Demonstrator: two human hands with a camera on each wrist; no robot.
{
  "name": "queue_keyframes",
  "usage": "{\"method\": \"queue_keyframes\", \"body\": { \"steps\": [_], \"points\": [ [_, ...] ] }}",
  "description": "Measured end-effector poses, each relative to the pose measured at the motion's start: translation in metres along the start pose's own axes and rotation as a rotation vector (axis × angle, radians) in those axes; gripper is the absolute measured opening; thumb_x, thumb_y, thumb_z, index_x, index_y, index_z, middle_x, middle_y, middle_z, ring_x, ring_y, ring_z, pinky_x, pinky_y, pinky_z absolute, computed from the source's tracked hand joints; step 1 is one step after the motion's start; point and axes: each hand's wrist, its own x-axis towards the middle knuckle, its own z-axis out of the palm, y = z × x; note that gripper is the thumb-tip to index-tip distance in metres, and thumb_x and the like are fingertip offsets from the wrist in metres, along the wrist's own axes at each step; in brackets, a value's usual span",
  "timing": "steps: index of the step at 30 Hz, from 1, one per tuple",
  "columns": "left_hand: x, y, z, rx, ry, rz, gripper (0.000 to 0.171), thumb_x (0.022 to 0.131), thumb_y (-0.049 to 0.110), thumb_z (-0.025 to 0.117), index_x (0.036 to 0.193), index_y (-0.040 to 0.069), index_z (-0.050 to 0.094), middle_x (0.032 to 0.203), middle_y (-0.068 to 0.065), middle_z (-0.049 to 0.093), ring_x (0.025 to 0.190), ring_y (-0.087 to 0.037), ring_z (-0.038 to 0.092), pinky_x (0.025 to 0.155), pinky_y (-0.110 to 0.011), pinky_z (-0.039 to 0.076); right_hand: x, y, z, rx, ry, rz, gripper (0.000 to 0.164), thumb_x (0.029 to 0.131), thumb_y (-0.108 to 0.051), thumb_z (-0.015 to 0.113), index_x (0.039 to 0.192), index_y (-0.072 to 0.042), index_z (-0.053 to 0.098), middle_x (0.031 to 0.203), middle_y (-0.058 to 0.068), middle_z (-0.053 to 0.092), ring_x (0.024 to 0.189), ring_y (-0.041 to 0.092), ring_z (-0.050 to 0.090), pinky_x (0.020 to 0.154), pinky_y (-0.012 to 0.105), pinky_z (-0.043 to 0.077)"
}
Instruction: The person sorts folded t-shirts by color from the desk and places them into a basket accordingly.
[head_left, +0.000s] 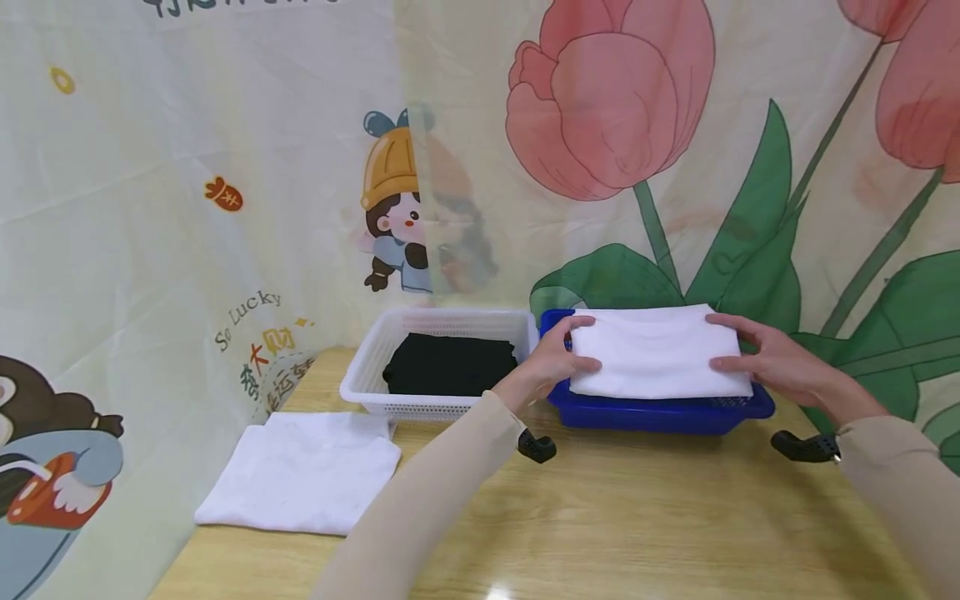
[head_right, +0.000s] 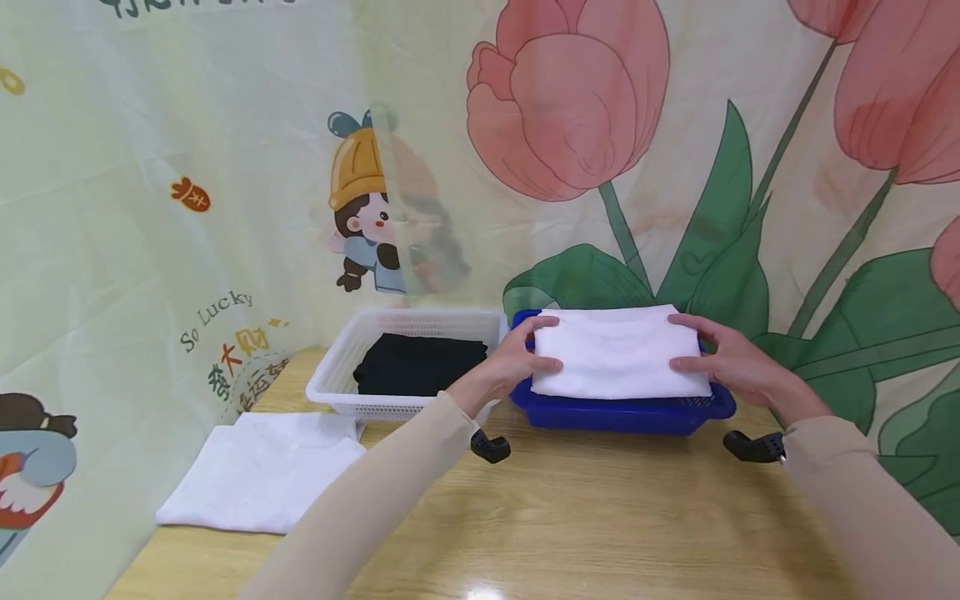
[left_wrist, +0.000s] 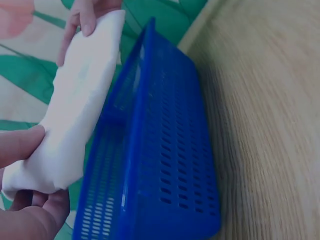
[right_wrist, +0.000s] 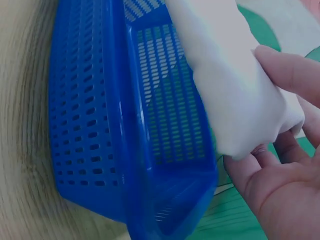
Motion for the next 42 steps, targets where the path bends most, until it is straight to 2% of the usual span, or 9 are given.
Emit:
{"method": "queue_keyframes", "body": {
  "steps": [2,9,11,21,26,29,32,39,42],
  "points": [
    [0.005,-0.003,0.004,0.014,0.020,-0.003,0.073,0.082,-0.009,0.086,0.141,0.028,0.064,0.161,-0.004,0.045,0.136,-0.029,0.051,0.108,-0.047,0.052,0.006,0.004,0.002,0.002,0.006,0.007,0.095,0.103,-0.025,0.073,0.171,-0.011,0.008,0.172,0.035,-0.006,0.147,0.056,0.017,0.111,0.069,0.038],
    [0.019,-0.012,0.015,0.085,0.074,-0.039,0.071,0.084,-0.010,0.083,0.143,0.025,0.063,0.162,-0.006,0.046,0.141,-0.029,0.048,0.113,-0.047,0.047,0.023,0.018,0.006,-0.016,0.028,0.023,0.095,0.100,-0.022,0.076,0.170,-0.008,0.013,0.168,0.040,-0.005,0.150,0.061,0.005,0.115,0.082,0.018],
    [0.022,-0.015,0.018,0.094,0.084,-0.042,0.072,0.083,-0.012,0.083,0.143,0.024,0.063,0.162,-0.006,0.046,0.141,-0.028,0.048,0.114,-0.047,0.047,0.027,0.021,0.007,-0.027,0.036,0.025,0.095,0.100,-0.021,0.077,0.170,-0.007,0.015,0.169,0.040,-0.005,0.151,0.062,0.003,0.116,0.082,0.016],
    [0.036,-0.030,0.032,0.134,0.106,-0.037,0.076,0.078,-0.016,0.084,0.141,0.022,0.064,0.155,-0.007,0.055,0.133,-0.025,0.053,0.104,-0.043,0.053,0.036,0.032,0.016,-0.053,0.054,0.028,0.090,0.098,-0.014,0.078,0.168,-0.003,0.022,0.169,0.040,-0.001,0.153,0.063,0.002,0.117,0.080,0.016],
    [0.045,-0.036,0.035,0.165,0.112,-0.108,0.076,0.081,-0.015,0.082,0.142,0.027,0.063,0.160,-0.003,0.050,0.128,-0.023,0.054,0.100,-0.039,0.053,0.041,0.036,0.022,-0.053,0.071,0.047,0.088,0.098,-0.010,0.076,0.167,-0.001,0.023,0.169,0.040,-0.001,0.154,0.062,0.001,0.118,0.079,0.016],
    [0.050,-0.039,0.036,0.171,0.114,-0.139,0.076,0.082,-0.014,0.082,0.142,0.029,0.063,0.161,-0.002,0.049,0.121,-0.022,0.056,0.096,-0.036,0.054,0.044,0.038,0.025,-0.065,0.080,0.053,0.086,0.098,-0.010,0.075,0.167,-0.001,0.024,0.168,0.041,0.002,0.153,0.062,0.004,0.118,0.078,0.017],
    [0.051,-0.041,0.037,0.186,0.133,-0.152,0.075,0.081,-0.014,0.082,0.141,0.028,0.064,0.159,-0.002,0.051,0.122,-0.021,0.056,0.096,-0.036,0.054,0.047,0.039,0.027,-0.075,0.083,0.056,0.085,0.099,-0.010,0.074,0.167,-0.001,0.024,0.168,0.041,0.004,0.153,0.063,0.005,0.118,0.079,0.017],
    [0.050,-0.041,0.042,0.187,0.175,-0.082,0.076,0.076,-0.022,0.079,0.141,0.015,0.065,0.153,-0.012,0.056,0.133,-0.028,0.054,0.101,-0.040,0.055,0.050,0.042,0.030,-0.041,0.087,0.068,0.086,0.099,-0.007,0.072,0.167,-0.001,0.022,0.169,0.040,-0.001,0.154,0.062,-0.001,0.119,0.079,0.012],
    [0.048,-0.039,0.043,0.199,0.184,-0.083,0.076,0.077,-0.023,0.078,0.141,0.014,0.064,0.152,-0.013,0.057,0.132,-0.026,0.053,0.099,-0.038,0.056,0.053,0.043,0.031,-0.032,0.081,0.075,0.085,0.099,-0.007,0.072,0.168,-0.002,0.021,0.170,0.038,-0.003,0.155,0.061,-0.003,0.119,0.079,0.010]
  ]
}}
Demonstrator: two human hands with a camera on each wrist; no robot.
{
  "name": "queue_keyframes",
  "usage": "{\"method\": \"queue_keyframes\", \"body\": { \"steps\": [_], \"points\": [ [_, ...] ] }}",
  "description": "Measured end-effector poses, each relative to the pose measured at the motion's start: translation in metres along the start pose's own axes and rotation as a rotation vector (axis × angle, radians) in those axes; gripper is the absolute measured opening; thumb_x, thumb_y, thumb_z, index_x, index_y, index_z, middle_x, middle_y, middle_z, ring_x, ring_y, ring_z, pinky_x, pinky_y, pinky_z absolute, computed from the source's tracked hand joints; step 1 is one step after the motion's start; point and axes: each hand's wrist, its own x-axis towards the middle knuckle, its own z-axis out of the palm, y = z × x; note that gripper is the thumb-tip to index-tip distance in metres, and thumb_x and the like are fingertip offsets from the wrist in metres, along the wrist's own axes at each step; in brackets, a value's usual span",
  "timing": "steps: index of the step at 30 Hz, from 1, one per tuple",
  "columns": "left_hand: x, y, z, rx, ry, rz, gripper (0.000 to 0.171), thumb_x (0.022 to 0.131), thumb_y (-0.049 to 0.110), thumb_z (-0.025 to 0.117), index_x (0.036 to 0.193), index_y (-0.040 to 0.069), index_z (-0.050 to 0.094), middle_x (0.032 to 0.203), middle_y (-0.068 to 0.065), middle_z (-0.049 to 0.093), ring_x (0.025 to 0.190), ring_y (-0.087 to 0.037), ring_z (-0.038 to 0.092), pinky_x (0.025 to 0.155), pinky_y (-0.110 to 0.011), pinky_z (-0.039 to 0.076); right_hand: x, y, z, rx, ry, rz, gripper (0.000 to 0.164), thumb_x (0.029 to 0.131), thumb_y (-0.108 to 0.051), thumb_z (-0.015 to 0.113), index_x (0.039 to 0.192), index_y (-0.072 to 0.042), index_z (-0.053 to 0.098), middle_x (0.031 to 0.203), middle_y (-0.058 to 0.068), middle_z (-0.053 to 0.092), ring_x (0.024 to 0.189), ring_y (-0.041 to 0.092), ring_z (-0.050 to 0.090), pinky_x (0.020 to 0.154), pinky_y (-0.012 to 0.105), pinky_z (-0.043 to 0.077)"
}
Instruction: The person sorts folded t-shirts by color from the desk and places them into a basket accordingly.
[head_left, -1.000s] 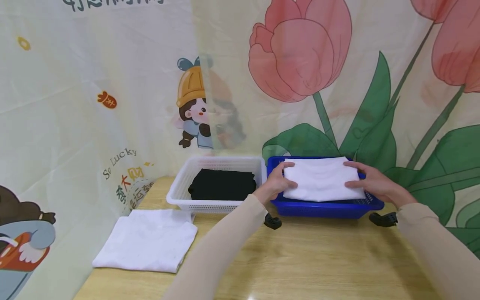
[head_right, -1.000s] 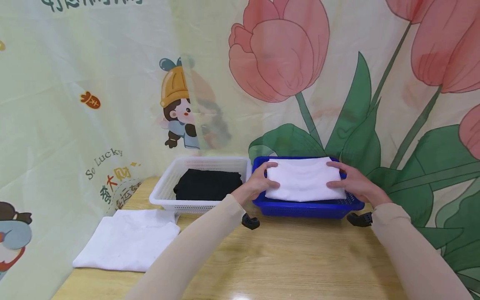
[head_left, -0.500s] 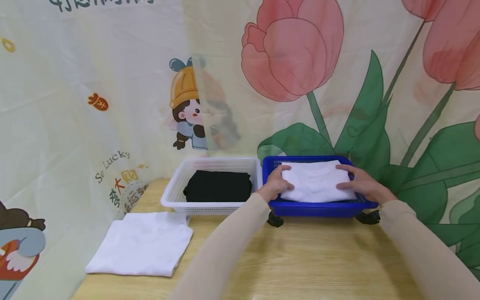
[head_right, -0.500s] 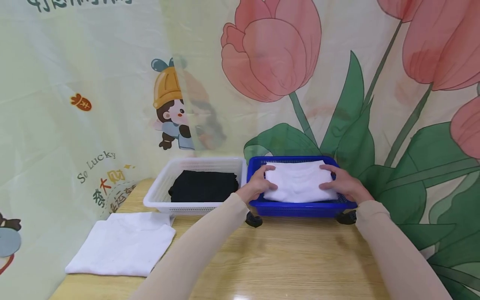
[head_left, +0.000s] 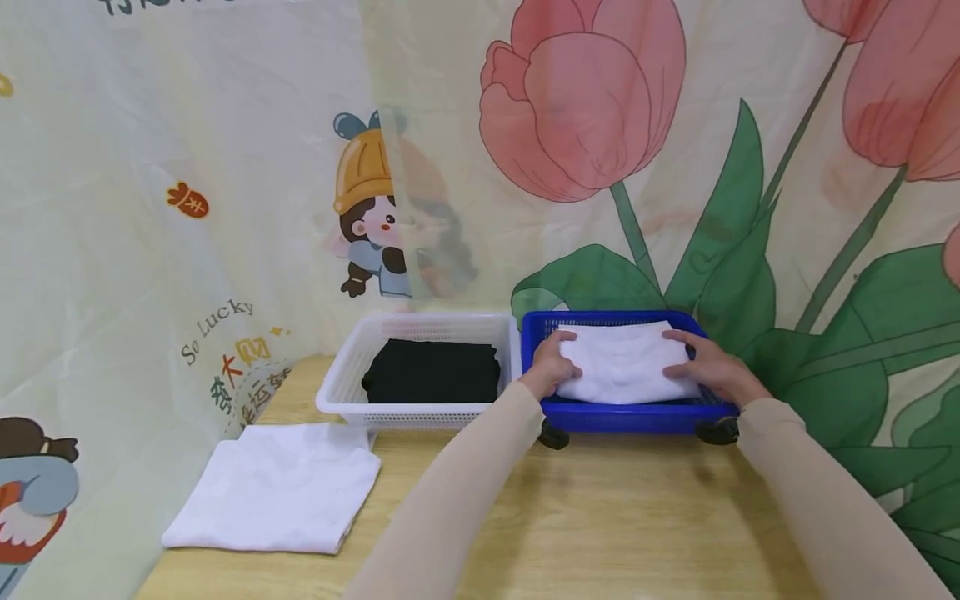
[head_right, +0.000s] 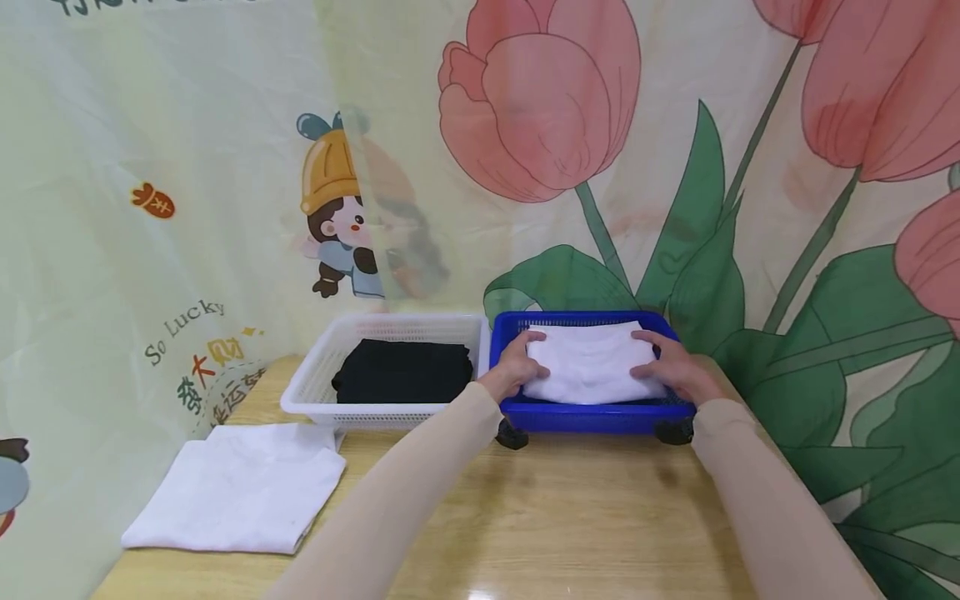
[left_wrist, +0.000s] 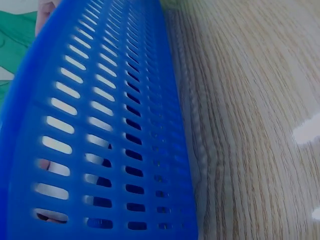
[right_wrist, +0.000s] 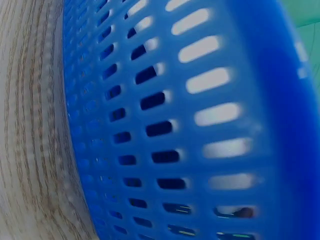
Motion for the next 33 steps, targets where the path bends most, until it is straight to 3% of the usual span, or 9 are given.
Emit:
{"method": "queue_keyframes", "body": {
  "steps": [8,13,20,23,27,33],
  "points": [
    [0.000,0.003,0.003,-0.001,-0.022,0.001,0.074,0.079,-0.022,0.077,0.142,0.015,0.064,0.154,-0.013,0.054,0.128,-0.029,0.055,0.096,-0.039,0.056,0.002,0.007,0.002,0.008,0.017,0.009,0.085,0.099,-0.004,0.072,0.167,-0.001,0.022,0.169,0.039,-0.003,0.154,0.062,-0.002,0.119,0.079,0.011],
    [0.011,-0.002,0.009,0.028,-0.031,-0.048,0.076,0.080,-0.021,0.079,0.143,0.019,0.064,0.156,-0.011,0.051,0.137,-0.026,0.050,0.097,-0.037,0.055,0.003,0.008,0.004,0.008,0.020,0.006,0.085,0.098,-0.004,0.072,0.167,-0.001,0.023,0.170,0.039,-0.002,0.154,0.062,0.000,0.120,0.078,0.012],
    [0.030,-0.015,0.016,0.023,-0.031,-0.114,0.075,0.080,-0.017,0.082,0.139,0.025,0.066,0.155,-0.008,0.050,0.123,-0.025,0.053,0.083,-0.038,0.056,0.004,0.007,0.010,-0.021,0.032,-0.005,0.083,0.097,-0.002,0.073,0.166,0.001,0.026,0.170,0.038,0.003,0.154,0.062,0.004,0.120,0.077,0.013],
    [0.031,-0.018,0.017,0.031,-0.038,-0.143,0.075,0.080,-0.016,0.082,0.140,0.026,0.065,0.159,-0.008,0.047,0.122,-0.026,0.051,0.078,-0.038,0.054,0.005,0.008,0.013,-0.018,0.018,-0.006,0.082,0.097,-0.002,0.073,0.165,0.002,0.026,0.169,0.039,0.005,0.154,0.062,0.003,0.120,0.078,0.012],
    [0.032,-0.025,0.020,0.049,-0.046,-0.163,0.078,0.079,-0.016,0.083,0.142,0.026,0.064,0.158,-0.009,0.047,0.125,-0.026,0.051,0.082,-0.035,0.055,0.010,0.013,0.015,-0.016,-0.015,0.019,0.081,0.098,-0.005,0.072,0.165,0.004,0.026,0.169,0.040,0.004,0.154,0.062,0.002,0.120,0.077,0.011],
    [0.021,-0.021,0.015,0.051,-0.089,-0.199,0.079,0.084,-0.015,0.079,0.150,0.025,0.059,0.158,-0.008,0.049,0.121,-0.023,0.054,0.088,-0.032,0.055,0.014,0.009,0.017,-0.032,-0.075,0.044,0.080,0.102,-0.012,0.069,0.165,0.005,0.022,0.170,0.039,0.003,0.154,0.062,0.005,0.119,0.076,0.021]
  ]
}}
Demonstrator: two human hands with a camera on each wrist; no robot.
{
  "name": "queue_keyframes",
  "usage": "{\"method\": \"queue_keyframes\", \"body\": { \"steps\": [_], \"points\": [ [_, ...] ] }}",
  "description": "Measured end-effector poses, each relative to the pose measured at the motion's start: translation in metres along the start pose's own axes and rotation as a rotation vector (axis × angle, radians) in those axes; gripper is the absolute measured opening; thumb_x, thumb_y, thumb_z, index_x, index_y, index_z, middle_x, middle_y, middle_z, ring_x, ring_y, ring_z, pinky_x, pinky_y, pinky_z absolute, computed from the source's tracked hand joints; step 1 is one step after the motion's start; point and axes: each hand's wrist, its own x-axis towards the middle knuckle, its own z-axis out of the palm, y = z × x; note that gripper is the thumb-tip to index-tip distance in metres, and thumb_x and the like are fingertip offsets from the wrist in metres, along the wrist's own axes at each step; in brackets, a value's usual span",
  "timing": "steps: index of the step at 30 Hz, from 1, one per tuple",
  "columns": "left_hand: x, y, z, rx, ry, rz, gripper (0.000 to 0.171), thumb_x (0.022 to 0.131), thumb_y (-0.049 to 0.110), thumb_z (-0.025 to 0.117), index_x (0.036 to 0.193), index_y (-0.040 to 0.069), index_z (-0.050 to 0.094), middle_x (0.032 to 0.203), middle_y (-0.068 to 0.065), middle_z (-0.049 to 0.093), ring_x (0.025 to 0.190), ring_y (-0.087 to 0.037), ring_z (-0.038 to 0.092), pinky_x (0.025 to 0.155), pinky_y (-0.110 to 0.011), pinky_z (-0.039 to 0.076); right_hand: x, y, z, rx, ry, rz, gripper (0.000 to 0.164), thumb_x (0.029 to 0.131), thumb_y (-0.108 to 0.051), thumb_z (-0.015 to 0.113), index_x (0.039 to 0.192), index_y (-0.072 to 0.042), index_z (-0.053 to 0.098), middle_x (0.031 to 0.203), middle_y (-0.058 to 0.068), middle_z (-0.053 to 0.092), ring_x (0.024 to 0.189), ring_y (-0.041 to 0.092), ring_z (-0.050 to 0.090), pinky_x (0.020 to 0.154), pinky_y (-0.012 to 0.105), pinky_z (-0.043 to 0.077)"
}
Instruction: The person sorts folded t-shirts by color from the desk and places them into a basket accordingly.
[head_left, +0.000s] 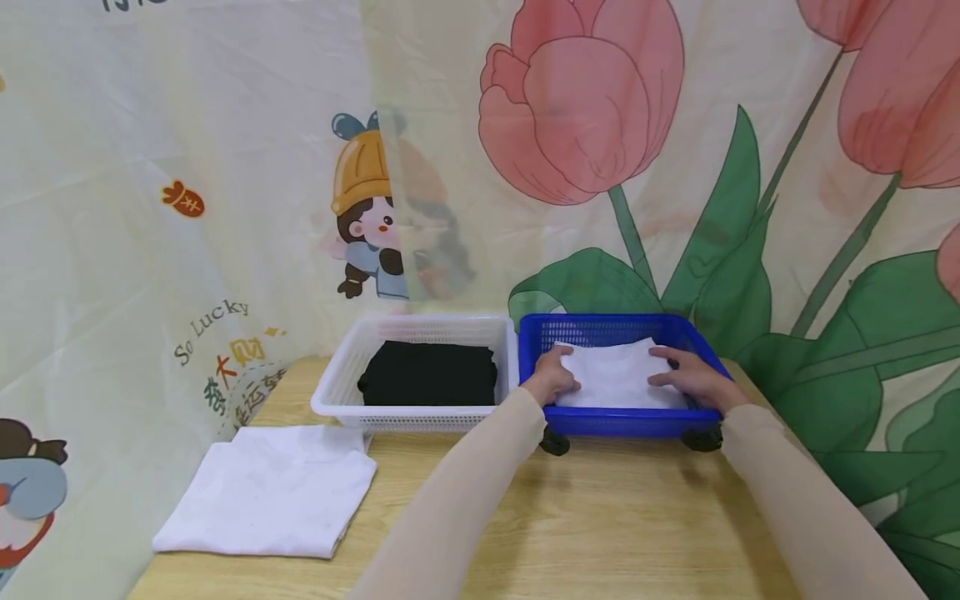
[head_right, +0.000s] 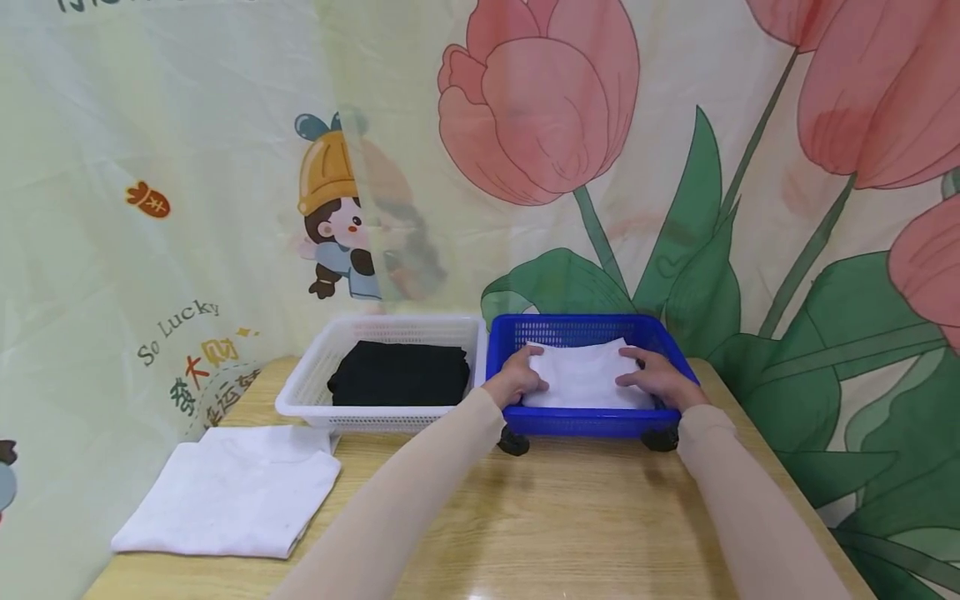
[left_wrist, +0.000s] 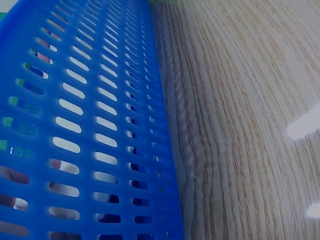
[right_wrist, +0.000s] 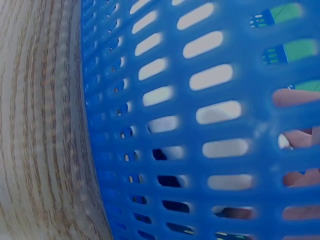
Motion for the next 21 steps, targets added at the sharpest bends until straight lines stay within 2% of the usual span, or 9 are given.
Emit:
{"method": "queue_keyframes", "body": {
  "steps": [4,7,12,16,21],
  "points": [
    [-0.017,0.003,-0.008,-0.006,-0.021,-0.013,0.081,0.086,-0.015,0.076,0.155,0.020,0.053,0.159,-0.012,0.049,0.124,-0.027,0.055,0.100,-0.040,0.054,0.001,0.000,0.003,0.028,-0.049,0.010,0.080,0.104,-0.012,0.066,0.164,0.010,0.018,0.169,0.040,0.002,0.154,0.062,0.002,0.121,0.074,0.017],
    [-0.026,0.007,-0.012,0.031,-0.050,-0.012,0.081,0.089,-0.012,0.076,0.159,0.018,0.049,0.162,-0.013,0.046,0.136,-0.029,0.052,0.111,-0.044,0.048,-0.002,0.000,0.002,0.016,-0.095,0.030,0.079,0.106,-0.015,0.064,0.164,0.011,0.017,0.169,0.040,0.001,0.154,0.063,0.001,0.122,0.075,0.014],
    [-0.032,0.017,-0.023,0.097,-0.098,0.072,0.077,0.090,-0.007,0.078,0.158,0.018,0.050,0.164,-0.012,0.046,0.146,-0.032,0.047,0.118,-0.049,0.043,-0.018,-0.014,-0.013,-0.046,-0.149,0.040,0.077,0.109,-0.025,0.059,0.164,0.009,0.017,0.167,0.043,0.002,0.152,0.065,0.006,0.119,0.076,0.020],
    [-0.045,0.027,-0.047,0.100,-0.193,0.176,0.072,0.092,-0.003,0.078,0.156,0.018,0.052,0.166,-0.012,0.043,0.146,-0.034,0.048,0.117,-0.052,0.044,-0.035,-0.033,-0.025,-0.070,-0.153,0.025,0.079,0.110,-0.029,0.058,0.165,0.008,0.015,0.166,0.045,0.004,0.150,0.065,0.013,0.117,0.077,0.025],
    [-0.069,0.036,-0.090,0.067,-0.328,0.295,0.065,0.095,0.007,0.080,0.153,0.022,0.055,0.161,-0.012,0.047,0.138,-0.031,0.058,0.115,-0.050,0.047,-0.055,-0.058,-0.030,-0.108,-0.115,-0.029,0.077,0.111,-0.032,0.058,0.167,0.002,0.017,0.167,0.042,0.009,0.149,0.064,0.018,0.115,0.077,0.030]
  ]
}}
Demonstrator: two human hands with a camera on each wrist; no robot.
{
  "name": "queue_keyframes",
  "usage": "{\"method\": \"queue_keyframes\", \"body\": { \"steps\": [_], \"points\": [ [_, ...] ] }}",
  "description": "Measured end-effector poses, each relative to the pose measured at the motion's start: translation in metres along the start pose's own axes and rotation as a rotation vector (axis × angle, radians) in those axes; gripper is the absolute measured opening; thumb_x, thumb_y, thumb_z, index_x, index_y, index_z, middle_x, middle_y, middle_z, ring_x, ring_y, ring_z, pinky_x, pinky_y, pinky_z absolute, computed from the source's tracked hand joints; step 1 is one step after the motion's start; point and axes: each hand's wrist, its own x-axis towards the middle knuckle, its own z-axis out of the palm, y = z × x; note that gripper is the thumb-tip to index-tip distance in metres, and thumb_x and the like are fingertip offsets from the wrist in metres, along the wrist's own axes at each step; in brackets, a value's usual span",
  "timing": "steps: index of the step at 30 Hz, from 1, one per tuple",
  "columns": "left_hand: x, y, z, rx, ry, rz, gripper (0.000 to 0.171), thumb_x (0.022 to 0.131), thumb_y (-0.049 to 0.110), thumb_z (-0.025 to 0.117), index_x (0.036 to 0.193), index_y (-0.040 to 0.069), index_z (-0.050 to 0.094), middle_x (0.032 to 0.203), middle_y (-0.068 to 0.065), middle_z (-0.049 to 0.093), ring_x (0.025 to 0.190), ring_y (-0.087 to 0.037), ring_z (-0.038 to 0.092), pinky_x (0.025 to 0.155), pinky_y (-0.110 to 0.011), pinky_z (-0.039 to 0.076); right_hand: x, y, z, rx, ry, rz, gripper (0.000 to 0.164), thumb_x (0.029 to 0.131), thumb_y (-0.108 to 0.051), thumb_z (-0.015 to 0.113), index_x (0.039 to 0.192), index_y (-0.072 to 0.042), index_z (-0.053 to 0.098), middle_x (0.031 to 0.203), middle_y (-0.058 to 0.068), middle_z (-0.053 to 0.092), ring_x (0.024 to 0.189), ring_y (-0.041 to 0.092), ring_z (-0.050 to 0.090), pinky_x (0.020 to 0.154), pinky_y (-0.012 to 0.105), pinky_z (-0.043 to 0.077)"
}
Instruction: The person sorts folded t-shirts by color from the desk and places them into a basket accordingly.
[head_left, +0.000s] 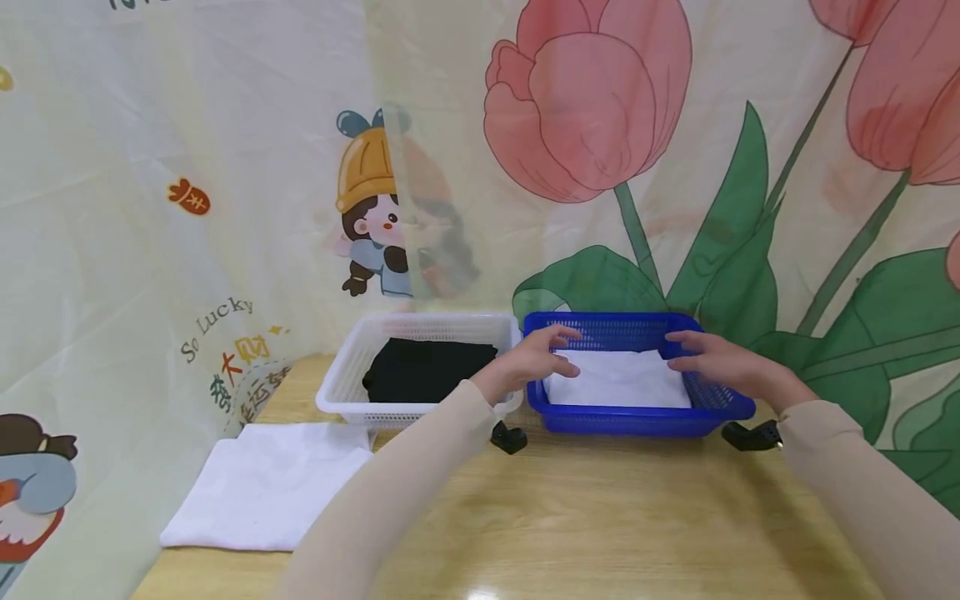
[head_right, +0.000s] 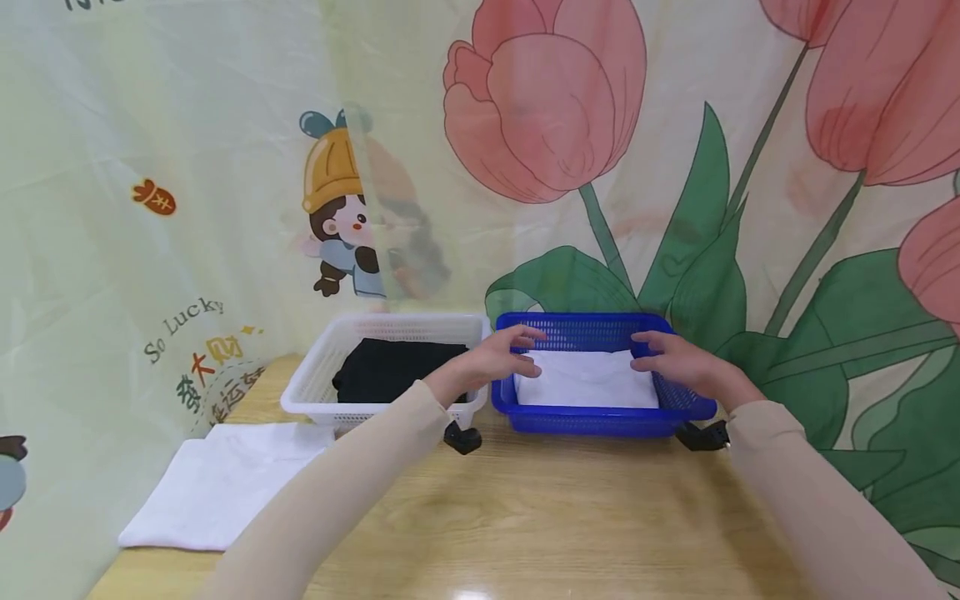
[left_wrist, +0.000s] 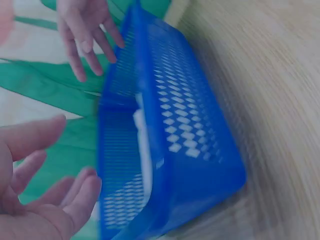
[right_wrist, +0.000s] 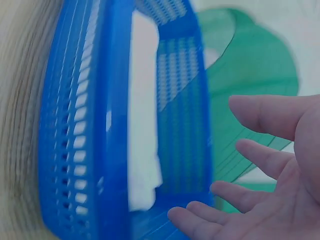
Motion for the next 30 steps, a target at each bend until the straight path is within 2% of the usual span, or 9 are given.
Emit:
{"method": "queue_keyframes", "body": {
  "steps": [4,7,11,13,18,21,24,30],
  "points": [
    [-0.041,0.002,-0.034,-0.041,-0.059,0.078,0.062,0.099,0.013,0.077,0.155,0.022,0.053,0.155,-0.007,0.052,0.132,-0.027,0.062,0.114,-0.050,0.049,-0.017,-0.025,0.007,-0.016,0.037,-0.071,0.076,0.110,-0.034,0.059,0.167,-0.002,0.022,0.167,0.037,0.019,0.149,0.061,0.024,0.113,0.077,0.032],
    [-0.074,-0.005,-0.057,-0.049,-0.059,0.105,0.060,0.100,0.016,0.076,0.155,0.023,0.053,0.154,-0.004,0.055,0.130,-0.023,0.062,0.112,-0.047,0.051,-0.033,-0.041,0.016,-0.018,0.049,-0.127,0.075,0.110,-0.037,0.059,0.167,-0.004,0.025,0.167,0.033,0.026,0.148,0.058,0.031,0.111,0.076,0.036],
    [-0.117,-0.023,-0.091,-0.038,-0.013,0.126,0.060,0.099,0.016,0.078,0.154,0.023,0.055,0.152,-0.004,0.058,0.131,-0.024,0.062,0.107,-0.043,0.054,-0.052,-0.057,0.032,0.000,0.061,-0.192,0.070,0.110,-0.035,0.059,0.166,-0.006,0.029,0.166,0.030,0.032,0.146,0.056,0.040,0.109,0.070,0.044],
    [-0.137,-0.034,-0.109,-0.039,0.020,0.136,0.060,0.098,0.014,0.079,0.153,0.020,0.055,0.152,-0.006,0.058,0.132,-0.029,0.062,0.105,-0.043,0.056,-0.060,-0.063,0.041,0.017,0.062,-0.222,0.068,0.110,-0.033,0.060,0.165,-0.007,0.031,0.165,0.029,0.035,0.144,0.054,0.044,0.107,0.065,0.049],
    [-0.179,-0.065,-0.149,-0.060,0.107,0.129,0.060,0.097,0.013,0.079,0.151,0.011,0.053,0.153,-0.014,0.055,0.136,-0.039,0.058,0.104,-0.039,0.056,-0.069,-0.069,0.068,0.081,0.034,-0.285,0.064,0.109,-0.027,0.062,0.163,-0.006,0.036,0.162,0.029,0.041,0.141,0.053,0.050,0.100,0.044,0.059],
    [-0.201,-0.082,-0.167,-0.059,0.158,0.098,0.061,0.098,0.016,0.079,0.152,0.010,0.051,0.154,-0.014,0.053,0.138,-0.041,0.056,0.104,-0.034,0.055,-0.070,-0.072,0.087,0.154,-0.017,-0.305,0.063,0.109,-0.024,0.063,0.162,-0.004,0.037,0.161,0.030,0.040,0.140,0.052,0.051,0.098,0.035,0.059],
    [-0.221,-0.100,-0.182,-0.037,0.207,0.078,0.061,0.098,0.019,0.078,0.152,0.010,0.050,0.153,-0.015,0.053,0.139,-0.042,0.055,0.103,-0.030,0.054,-0.067,-0.076,0.109,0.241,-0.086,-0.307,0.061,0.109,-0.021,0.061,0.163,-0.004,0.036,0.162,0.031,0.038,0.140,0.052,0.050,0.100,0.036,0.058],
    [-0.253,-0.138,-0.199,0.006,0.272,0.043,0.065,0.098,0.021,0.079,0.154,0.008,0.049,0.153,-0.016,0.054,0.138,-0.040,0.057,0.102,-0.028,0.054,-0.054,-0.081,0.159,0.400,-0.200,-0.276,0.063,0.109,-0.021,0.062,0.163,-0.002,0.035,0.161,0.029,0.039,0.141,0.050,0.049,0.106,0.047,0.055]
  ]
}}
